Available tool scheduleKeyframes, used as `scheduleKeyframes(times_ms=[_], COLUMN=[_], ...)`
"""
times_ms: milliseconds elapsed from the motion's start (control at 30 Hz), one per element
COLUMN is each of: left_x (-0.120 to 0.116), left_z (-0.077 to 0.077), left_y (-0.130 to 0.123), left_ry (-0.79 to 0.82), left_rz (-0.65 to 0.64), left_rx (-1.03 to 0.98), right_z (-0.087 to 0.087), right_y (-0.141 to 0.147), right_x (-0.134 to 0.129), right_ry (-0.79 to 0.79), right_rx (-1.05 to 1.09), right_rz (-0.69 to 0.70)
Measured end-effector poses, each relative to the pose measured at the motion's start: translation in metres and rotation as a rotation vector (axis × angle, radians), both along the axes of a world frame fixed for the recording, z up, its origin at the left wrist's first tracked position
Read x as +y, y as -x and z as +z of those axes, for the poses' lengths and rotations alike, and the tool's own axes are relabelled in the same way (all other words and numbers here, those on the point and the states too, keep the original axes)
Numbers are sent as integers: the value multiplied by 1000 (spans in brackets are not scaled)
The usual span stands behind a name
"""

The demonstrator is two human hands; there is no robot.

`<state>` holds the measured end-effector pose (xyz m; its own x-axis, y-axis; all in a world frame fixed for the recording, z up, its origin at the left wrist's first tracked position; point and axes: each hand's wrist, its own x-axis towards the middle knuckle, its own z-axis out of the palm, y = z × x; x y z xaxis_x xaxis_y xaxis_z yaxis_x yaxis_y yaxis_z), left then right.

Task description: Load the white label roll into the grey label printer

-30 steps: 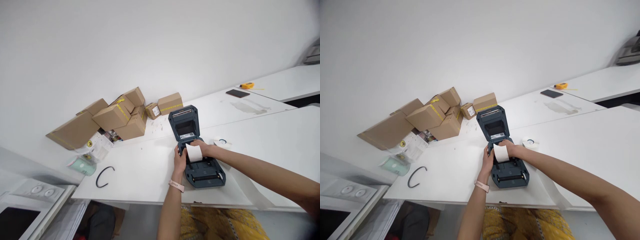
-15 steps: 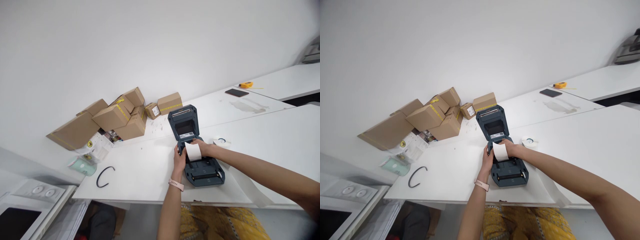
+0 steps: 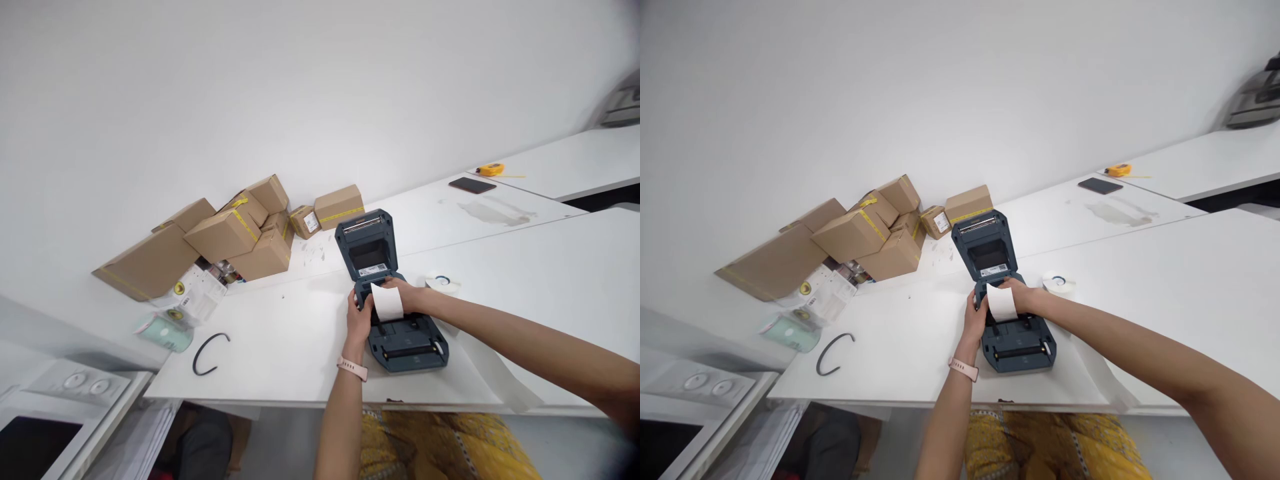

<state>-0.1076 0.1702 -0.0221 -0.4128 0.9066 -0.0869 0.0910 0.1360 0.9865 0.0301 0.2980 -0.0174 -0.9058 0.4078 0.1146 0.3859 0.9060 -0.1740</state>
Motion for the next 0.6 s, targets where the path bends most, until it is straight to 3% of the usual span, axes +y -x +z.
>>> scheduleKeyframes(times_ms=[167,600], left_x=[-1,-3], left_z=[1,2], left_y=[-1,1], left_ry=[-1,4], left_rz=[-5,0], left_rx=[4,53], right_z=[-2,9], right_y=[-4,-5], right_x=[1,-9], right_ry=[57,92], right_rx=[-103,-121], right_rz=[53,22])
